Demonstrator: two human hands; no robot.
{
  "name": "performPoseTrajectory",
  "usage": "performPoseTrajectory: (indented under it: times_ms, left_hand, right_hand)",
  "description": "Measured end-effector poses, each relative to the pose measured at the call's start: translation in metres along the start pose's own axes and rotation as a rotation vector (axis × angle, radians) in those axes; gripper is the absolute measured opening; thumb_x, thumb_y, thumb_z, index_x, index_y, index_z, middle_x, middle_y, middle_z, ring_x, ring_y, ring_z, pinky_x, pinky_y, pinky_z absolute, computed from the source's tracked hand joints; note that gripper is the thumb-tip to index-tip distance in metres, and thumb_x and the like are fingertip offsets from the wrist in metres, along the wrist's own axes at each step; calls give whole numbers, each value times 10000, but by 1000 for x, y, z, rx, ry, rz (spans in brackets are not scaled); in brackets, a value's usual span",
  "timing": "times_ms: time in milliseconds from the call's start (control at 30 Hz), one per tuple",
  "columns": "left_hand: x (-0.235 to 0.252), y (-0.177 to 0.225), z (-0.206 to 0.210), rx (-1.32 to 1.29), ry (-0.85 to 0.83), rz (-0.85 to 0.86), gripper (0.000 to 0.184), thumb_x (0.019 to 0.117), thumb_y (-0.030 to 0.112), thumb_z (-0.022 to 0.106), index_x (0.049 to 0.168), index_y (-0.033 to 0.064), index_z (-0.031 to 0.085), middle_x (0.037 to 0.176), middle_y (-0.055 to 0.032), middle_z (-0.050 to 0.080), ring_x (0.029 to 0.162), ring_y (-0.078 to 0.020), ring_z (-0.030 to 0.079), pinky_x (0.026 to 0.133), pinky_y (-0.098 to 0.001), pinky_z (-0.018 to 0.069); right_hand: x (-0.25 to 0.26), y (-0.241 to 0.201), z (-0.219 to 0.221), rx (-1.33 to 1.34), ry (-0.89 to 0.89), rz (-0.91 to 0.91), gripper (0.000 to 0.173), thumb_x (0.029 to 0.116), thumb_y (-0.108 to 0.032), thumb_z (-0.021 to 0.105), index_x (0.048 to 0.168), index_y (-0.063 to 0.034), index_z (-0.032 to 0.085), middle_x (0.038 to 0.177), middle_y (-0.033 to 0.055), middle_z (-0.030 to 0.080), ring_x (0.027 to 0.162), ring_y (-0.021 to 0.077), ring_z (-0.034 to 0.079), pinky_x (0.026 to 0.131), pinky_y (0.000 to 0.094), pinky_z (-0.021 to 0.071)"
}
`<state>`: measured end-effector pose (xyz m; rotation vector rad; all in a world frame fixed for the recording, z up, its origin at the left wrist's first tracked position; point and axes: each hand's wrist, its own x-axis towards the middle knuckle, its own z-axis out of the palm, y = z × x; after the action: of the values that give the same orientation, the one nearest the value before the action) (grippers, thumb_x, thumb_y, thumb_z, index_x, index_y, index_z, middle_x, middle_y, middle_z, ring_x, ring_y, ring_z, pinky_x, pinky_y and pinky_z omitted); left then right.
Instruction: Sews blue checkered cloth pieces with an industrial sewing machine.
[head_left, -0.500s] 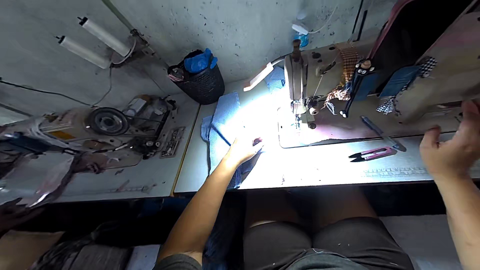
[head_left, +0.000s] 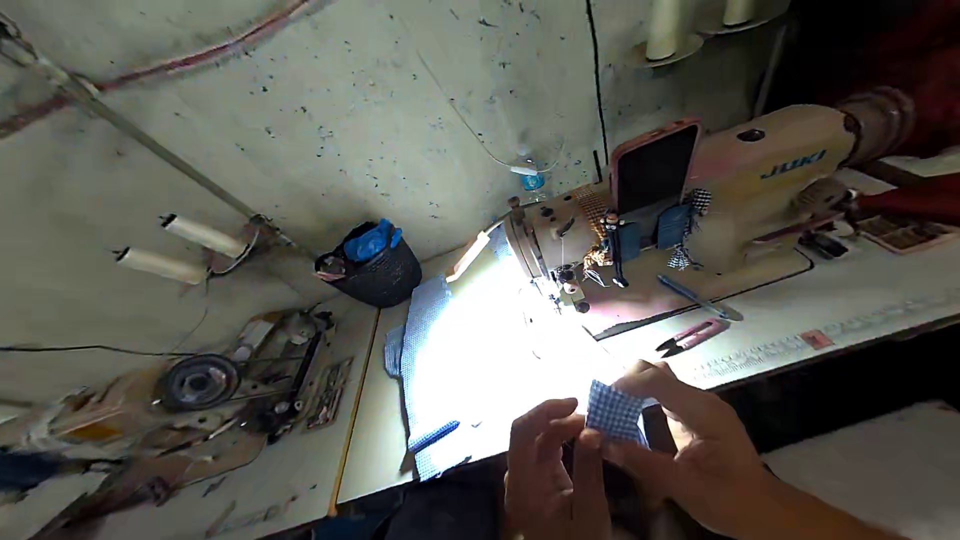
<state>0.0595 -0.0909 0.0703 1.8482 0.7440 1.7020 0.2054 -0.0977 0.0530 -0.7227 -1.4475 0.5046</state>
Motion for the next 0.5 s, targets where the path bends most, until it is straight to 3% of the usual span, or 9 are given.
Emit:
performPoseTrajectory:
  times_ms: [67,133,200,233,300,400,500]
  left_hand:
    - [-8,4,0,-98,7,-3,287,997,197,656,1262,238,555,1060,186,694,929,77,658,835,-117,546]
    - [-14,3,-3,-162,-56,-38,381,990,231,666,1342,219,522,1047,170,705,935,68,658,852,-131,545]
    - [-19,-4,-8,-154,-161,-74,317,964,305,701,1245,171,641,1045,134,719,958,53,666,866,-160,564]
    - [-23,-8,-10,-134,-206,-89,229,947,278,725,1130,141,704,1007,101,739,942,37,682,851,-180,581]
    - [-31,-11,-17,-85,-287,-123,123,928,217,742,1016,131,747,980,73,760,951,18,689,880,-219,572]
    - [-45,-13,-33,-123,-379,-220,122,900,193,775,994,118,759,991,61,761,982,3,688,902,-230,572]
    - [-59,-21,-49,-151,-337,-271,140,848,149,815,969,102,763,1008,48,758,988,-17,696,875,-226,592]
  right_hand:
    - [11,-12,-4,109,-21,15,150,968,-219,704,1024,-80,694,956,-39,703,952,-1,634,906,210,519]
    - [21,-21,-7,189,-62,40,121,964,-159,702,1023,-54,690,972,-38,705,965,-2,648,903,190,544]
    - [28,-26,-6,216,-61,23,152,947,-137,721,1062,-52,669,1006,-37,699,993,13,646,924,196,539]
    - [31,-28,-5,216,-53,7,195,934,-123,732,1094,-48,649,1020,-30,695,994,24,645,924,201,540]
    - [37,-30,-4,225,-40,-6,291,909,-106,752,1157,-48,610,1009,-28,690,966,30,647,904,195,544]
    - [40,-31,-3,275,-34,33,375,885,-76,768,1224,-11,619,949,-31,700,899,27,654,864,185,555]
    - [41,-27,0,348,-96,149,450,865,-82,790,1274,28,639,899,-43,699,842,13,648,817,169,556]
